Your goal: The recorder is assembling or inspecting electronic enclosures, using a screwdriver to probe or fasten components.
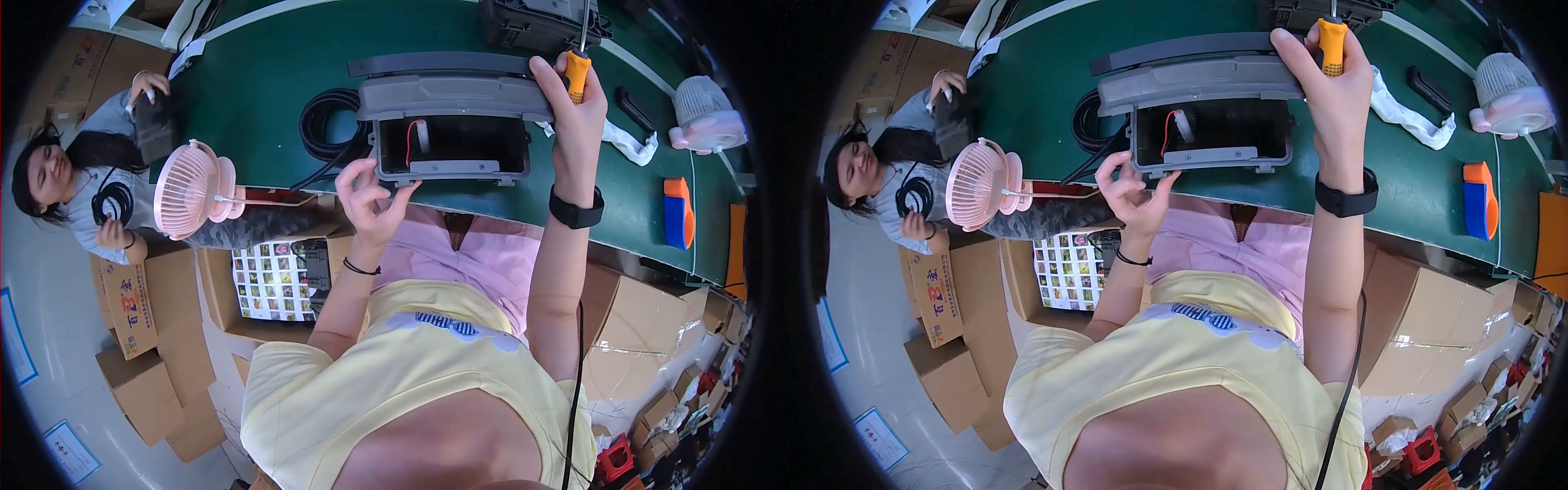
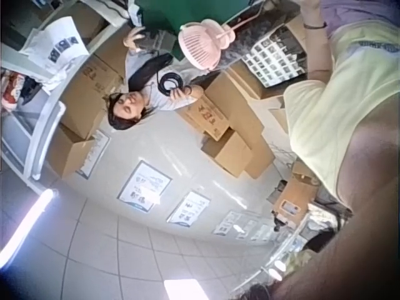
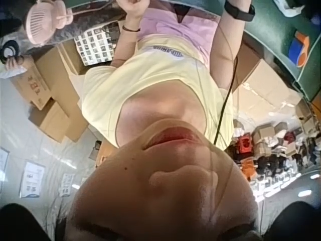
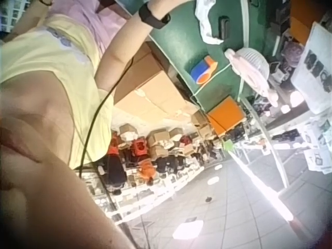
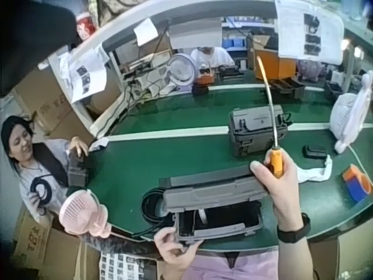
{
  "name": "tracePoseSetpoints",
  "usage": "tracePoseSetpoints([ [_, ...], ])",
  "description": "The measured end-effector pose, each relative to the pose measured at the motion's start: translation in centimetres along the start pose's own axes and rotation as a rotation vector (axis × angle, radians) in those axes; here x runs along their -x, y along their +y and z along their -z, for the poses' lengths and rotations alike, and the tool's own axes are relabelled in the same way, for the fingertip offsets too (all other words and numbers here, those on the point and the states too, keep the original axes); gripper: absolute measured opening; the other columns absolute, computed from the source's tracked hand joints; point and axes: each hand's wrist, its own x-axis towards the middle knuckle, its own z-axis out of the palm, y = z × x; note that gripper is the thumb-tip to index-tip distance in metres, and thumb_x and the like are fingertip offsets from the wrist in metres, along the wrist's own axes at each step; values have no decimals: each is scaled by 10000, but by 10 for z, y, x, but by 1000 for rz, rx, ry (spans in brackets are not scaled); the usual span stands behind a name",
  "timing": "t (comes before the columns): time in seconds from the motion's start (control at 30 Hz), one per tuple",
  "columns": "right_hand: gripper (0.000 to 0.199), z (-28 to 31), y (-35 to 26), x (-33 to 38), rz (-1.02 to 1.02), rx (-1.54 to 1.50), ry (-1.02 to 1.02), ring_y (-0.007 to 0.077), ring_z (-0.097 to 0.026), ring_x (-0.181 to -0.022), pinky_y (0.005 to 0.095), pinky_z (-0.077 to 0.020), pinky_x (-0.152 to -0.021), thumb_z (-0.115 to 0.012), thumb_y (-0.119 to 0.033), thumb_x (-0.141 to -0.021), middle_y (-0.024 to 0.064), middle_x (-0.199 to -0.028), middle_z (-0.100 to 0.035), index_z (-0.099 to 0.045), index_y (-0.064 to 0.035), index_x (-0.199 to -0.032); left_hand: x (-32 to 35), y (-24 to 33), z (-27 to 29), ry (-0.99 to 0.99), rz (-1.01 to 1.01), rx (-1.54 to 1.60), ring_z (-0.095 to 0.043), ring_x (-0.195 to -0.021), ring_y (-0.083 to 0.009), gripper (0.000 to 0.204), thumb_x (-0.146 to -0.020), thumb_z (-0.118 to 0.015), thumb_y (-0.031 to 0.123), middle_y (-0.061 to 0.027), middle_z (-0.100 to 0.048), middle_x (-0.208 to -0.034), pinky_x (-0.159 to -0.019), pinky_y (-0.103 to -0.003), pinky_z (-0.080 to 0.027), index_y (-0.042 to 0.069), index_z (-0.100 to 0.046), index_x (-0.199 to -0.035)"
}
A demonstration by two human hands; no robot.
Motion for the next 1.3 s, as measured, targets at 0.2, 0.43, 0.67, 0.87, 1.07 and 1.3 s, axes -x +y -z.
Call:
tracePoseSetpoints([
  [0.2, 404, 3, -9, 8, -24, -76, 1, 56, -507, -694, 190, -395, -622, -886, -311, -764, -27, -797, -542, -596, -92, -940, 8, -5, 9, 0, -81, -54, -600, -1150, -377, 463, -730, -802, -120, -176, -399, -1252, -981, -435, -576, 55, -441, -963],
  [0.43, 392, 3, -22, 15, 34, -144, -47, 86, -564, -795, 218, -447, -724, -897, -236, -751, -20, -843, -559, -599, -89, -961, 12, -3, 8, 43, -138, -127, -604, -1190, -440, 438, -740, -780, -134, -180, -385, -1288, -987, -440, -573, 42, -464, -988],
  [0.67, 432, 8, 16, 11, 26, 128, -167, 69, -517, -701, 186, -426, -598, -867, -363, -791, -20, -849, -562, -584, -91, -969, -15, 7, 6, 48, 141, -223, -644, -1138, -376, 334, -751, -844, -8, -187, -411, -1399, -896, -389, -577, 2, -615, -994],
  [0.87, 427, 6, 19, 15, -68, 147, -142, 60, -508, -672, 176, -431, -577, -861, -376, -795, -23, -822, -541, -583, -98, -962, -36, 23, 8, 29, 276, -206, -611, -1211, -358, 267, -741, -842, 11, -170, -479, -1408, -1007, -419, -500, 19, -657, -934],
  [1.07, 418, 7, 22, 17, -120, 70, -127, 53, -516, -675, 178, -439, -575, -858, -370, -800, -26, -824, -544, -585, -102, -968, -46, 38, 14, -155, 143, -156, -470, -1359, -360, 257, -835, -729, -46, -177, -407, -1472, -1081, -425, -469, -10, -628, -1069],
  [1.3, 424, 5, 19, 22, -109, 65, -129, 52, -519, -671, 179, -439, -569, -859, -368, -801, -25, -824, -547, -584, -93, -971, -37, 37, 6, 66, 305, -246, -630, -1024, -222, 461, -783, -819, 15, -139, -565, -1164, -820, -311, -555, 4, -561, -1164],
])
